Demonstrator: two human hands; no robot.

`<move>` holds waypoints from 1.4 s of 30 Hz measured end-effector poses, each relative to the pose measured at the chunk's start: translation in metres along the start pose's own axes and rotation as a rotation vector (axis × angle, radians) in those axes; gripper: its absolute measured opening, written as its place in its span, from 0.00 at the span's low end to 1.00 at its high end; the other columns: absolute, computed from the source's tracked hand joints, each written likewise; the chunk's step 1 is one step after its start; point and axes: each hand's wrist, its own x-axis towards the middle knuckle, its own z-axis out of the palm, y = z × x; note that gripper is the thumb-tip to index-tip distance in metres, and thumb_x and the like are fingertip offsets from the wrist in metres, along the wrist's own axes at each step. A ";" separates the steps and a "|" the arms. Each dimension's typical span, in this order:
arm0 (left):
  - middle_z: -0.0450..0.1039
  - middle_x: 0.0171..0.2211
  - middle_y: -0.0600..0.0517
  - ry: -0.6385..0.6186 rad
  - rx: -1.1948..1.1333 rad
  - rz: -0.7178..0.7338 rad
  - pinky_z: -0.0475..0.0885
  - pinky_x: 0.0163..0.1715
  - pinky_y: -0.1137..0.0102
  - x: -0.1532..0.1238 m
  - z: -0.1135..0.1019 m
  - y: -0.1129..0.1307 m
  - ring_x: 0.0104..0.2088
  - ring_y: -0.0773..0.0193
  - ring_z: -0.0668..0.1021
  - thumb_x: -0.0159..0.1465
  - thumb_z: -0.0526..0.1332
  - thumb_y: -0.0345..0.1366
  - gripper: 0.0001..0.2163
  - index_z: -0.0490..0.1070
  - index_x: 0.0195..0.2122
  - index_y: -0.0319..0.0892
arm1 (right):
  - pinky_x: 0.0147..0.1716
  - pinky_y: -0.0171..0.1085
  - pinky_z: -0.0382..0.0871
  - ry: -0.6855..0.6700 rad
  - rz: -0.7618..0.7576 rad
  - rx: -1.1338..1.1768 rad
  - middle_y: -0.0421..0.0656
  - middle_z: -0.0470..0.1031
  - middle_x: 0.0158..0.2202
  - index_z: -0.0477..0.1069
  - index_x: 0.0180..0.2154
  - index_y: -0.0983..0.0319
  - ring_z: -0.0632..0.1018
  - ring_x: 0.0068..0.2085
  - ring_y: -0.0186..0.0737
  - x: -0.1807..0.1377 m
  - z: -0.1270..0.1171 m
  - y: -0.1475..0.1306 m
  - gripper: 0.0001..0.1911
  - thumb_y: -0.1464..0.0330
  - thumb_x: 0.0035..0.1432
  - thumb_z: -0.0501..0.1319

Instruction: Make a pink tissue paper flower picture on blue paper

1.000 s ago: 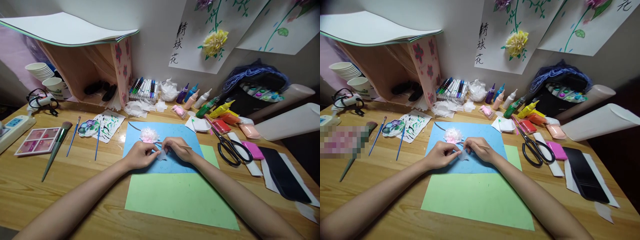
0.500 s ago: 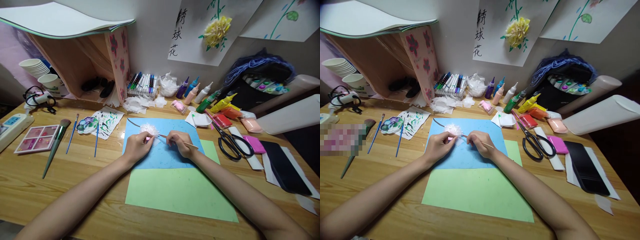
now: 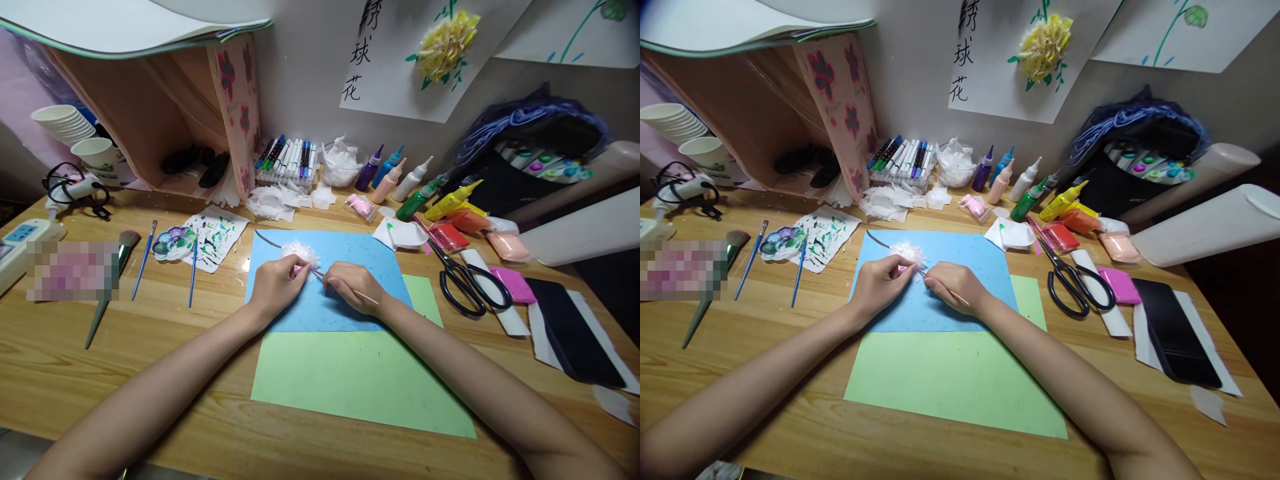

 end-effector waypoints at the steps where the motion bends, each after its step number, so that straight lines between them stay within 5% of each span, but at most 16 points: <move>1: 0.68 0.18 0.56 -0.003 0.000 -0.006 0.58 0.22 0.76 0.000 0.000 0.000 0.19 0.72 0.67 0.60 0.59 0.38 0.08 0.75 0.30 0.42 | 0.32 0.35 0.63 0.003 0.009 -0.005 0.44 0.71 0.25 0.65 0.29 0.62 0.70 0.29 0.36 0.000 0.000 0.000 0.20 0.66 0.67 0.41; 8: 0.65 0.17 0.57 0.005 -0.029 -0.040 0.57 0.22 0.76 0.000 -0.002 0.002 0.18 0.71 0.65 0.60 0.58 0.40 0.09 0.74 0.31 0.42 | 0.28 0.34 0.60 0.031 0.121 0.045 0.40 0.65 0.20 0.61 0.23 0.61 0.67 0.24 0.34 0.007 0.003 -0.002 0.22 0.63 0.66 0.40; 15: 0.60 0.16 0.59 0.090 -0.127 -0.102 0.55 0.22 0.75 0.001 -0.004 0.002 0.17 0.72 0.63 0.63 0.54 0.41 0.11 0.69 0.28 0.40 | 0.24 0.32 0.57 0.072 0.598 0.232 0.36 0.58 0.12 0.54 0.17 0.60 0.63 0.17 0.31 0.059 -0.006 -0.012 0.26 0.59 0.65 0.42; 19: 0.59 0.16 0.59 0.121 -0.165 -0.138 0.54 0.22 0.75 0.001 -0.005 0.001 0.17 0.72 0.63 0.63 0.53 0.40 0.12 0.68 0.27 0.41 | 0.20 0.32 0.54 -0.017 0.780 0.259 0.35 0.58 0.09 0.58 0.16 0.62 0.63 0.15 0.30 0.091 -0.007 -0.005 0.24 0.62 0.64 0.46; 24: 0.57 0.16 0.59 0.132 -0.192 -0.177 0.54 0.22 0.74 0.001 -0.005 0.001 0.18 0.72 0.62 0.62 0.53 0.40 0.12 0.66 0.24 0.41 | 0.19 0.32 0.55 -0.064 0.733 0.301 0.36 0.58 0.08 0.57 0.14 0.62 0.62 0.14 0.30 0.087 -0.012 -0.005 0.28 0.60 0.64 0.46; 29: 0.56 0.16 0.59 0.127 -0.192 -0.198 0.54 0.22 0.74 0.002 -0.006 0.002 0.18 0.71 0.61 0.63 0.52 0.41 0.13 0.66 0.24 0.41 | 0.21 0.31 0.57 0.133 0.572 0.387 0.35 0.58 0.11 0.58 0.15 0.62 0.62 0.15 0.28 0.045 -0.014 -0.015 0.29 0.55 0.64 0.43; 32: 0.56 0.15 0.59 0.128 -0.186 -0.199 0.54 0.22 0.74 0.002 -0.006 0.003 0.18 0.72 0.61 0.63 0.52 0.40 0.13 0.66 0.24 0.41 | 0.24 0.32 0.58 0.137 0.479 0.351 0.36 0.59 0.13 0.59 0.16 0.62 0.63 0.18 0.29 0.027 -0.009 -0.016 0.29 0.56 0.65 0.42; 42: 0.57 0.16 0.59 0.122 -0.180 -0.201 0.55 0.23 0.74 0.001 -0.006 0.002 0.18 0.72 0.62 0.63 0.52 0.41 0.14 0.65 0.23 0.41 | 0.27 0.33 0.60 0.121 0.407 0.237 0.38 0.62 0.15 0.59 0.18 0.60 0.65 0.20 0.32 0.021 0.005 -0.009 0.28 0.56 0.65 0.40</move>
